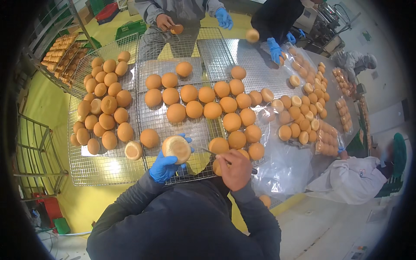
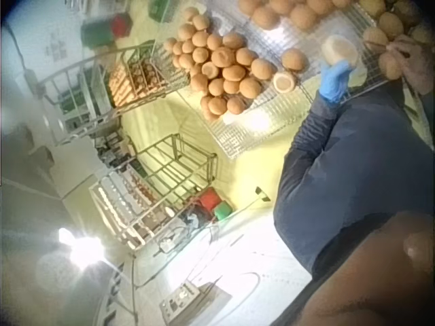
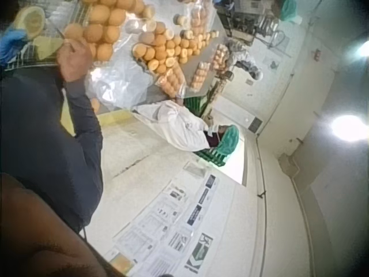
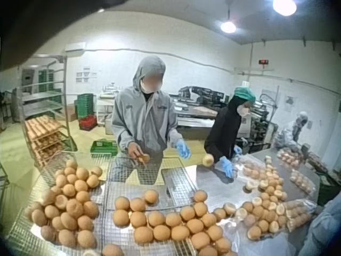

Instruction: The person uses a knife to slice round bread buns in half horizontally. They pick up buns from a wire rack, cut them, and place the halves back on the rack. Other workers in the background are also handling and packaging the buns.

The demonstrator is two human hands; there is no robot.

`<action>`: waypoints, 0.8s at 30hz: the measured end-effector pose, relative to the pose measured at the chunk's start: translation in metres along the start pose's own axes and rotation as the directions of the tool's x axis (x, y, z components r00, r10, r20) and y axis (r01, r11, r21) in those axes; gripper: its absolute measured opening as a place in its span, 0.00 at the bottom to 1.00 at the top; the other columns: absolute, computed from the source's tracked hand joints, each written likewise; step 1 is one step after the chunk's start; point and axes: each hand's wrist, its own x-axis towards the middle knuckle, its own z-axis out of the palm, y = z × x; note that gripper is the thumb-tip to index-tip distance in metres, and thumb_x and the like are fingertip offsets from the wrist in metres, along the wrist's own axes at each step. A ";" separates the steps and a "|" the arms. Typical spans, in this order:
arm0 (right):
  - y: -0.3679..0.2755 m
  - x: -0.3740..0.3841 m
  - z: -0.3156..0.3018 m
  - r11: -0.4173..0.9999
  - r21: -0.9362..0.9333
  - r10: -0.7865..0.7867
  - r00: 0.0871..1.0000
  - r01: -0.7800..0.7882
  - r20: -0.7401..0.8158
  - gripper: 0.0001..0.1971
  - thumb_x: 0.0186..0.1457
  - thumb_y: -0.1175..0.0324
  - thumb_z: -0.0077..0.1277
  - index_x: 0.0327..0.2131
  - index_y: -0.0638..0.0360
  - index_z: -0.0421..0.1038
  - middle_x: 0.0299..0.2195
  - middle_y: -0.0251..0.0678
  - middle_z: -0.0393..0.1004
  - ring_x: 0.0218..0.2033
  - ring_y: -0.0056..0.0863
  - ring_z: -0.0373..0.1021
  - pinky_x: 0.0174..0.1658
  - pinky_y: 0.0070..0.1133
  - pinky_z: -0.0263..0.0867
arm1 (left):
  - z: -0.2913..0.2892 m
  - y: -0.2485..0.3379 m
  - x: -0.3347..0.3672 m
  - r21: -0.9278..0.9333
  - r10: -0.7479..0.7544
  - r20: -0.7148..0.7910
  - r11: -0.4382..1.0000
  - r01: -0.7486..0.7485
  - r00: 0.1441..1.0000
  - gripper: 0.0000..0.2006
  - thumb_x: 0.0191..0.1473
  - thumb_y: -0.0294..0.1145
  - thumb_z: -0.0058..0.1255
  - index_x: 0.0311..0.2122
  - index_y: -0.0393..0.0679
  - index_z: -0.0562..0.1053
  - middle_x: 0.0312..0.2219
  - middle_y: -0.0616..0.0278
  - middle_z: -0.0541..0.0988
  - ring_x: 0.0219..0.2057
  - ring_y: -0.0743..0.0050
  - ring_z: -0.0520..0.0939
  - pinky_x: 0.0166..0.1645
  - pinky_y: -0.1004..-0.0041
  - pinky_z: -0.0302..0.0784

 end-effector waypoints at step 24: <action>-0.011 0.007 -0.009 0.997 -0.050 -0.052 0.992 0.058 0.117 0.04 0.49 0.71 0.56 0.27 0.58 0.79 0.24 0.36 0.75 0.26 0.36 0.72 0.29 0.27 0.66 | -0.011 -0.013 0.006 -0.541 -0.224 -0.085 0.829 0.144 0.971 0.31 0.60 0.58 0.38 0.55 0.40 0.64 0.46 0.46 0.75 0.42 0.54 0.79 0.33 0.67 0.79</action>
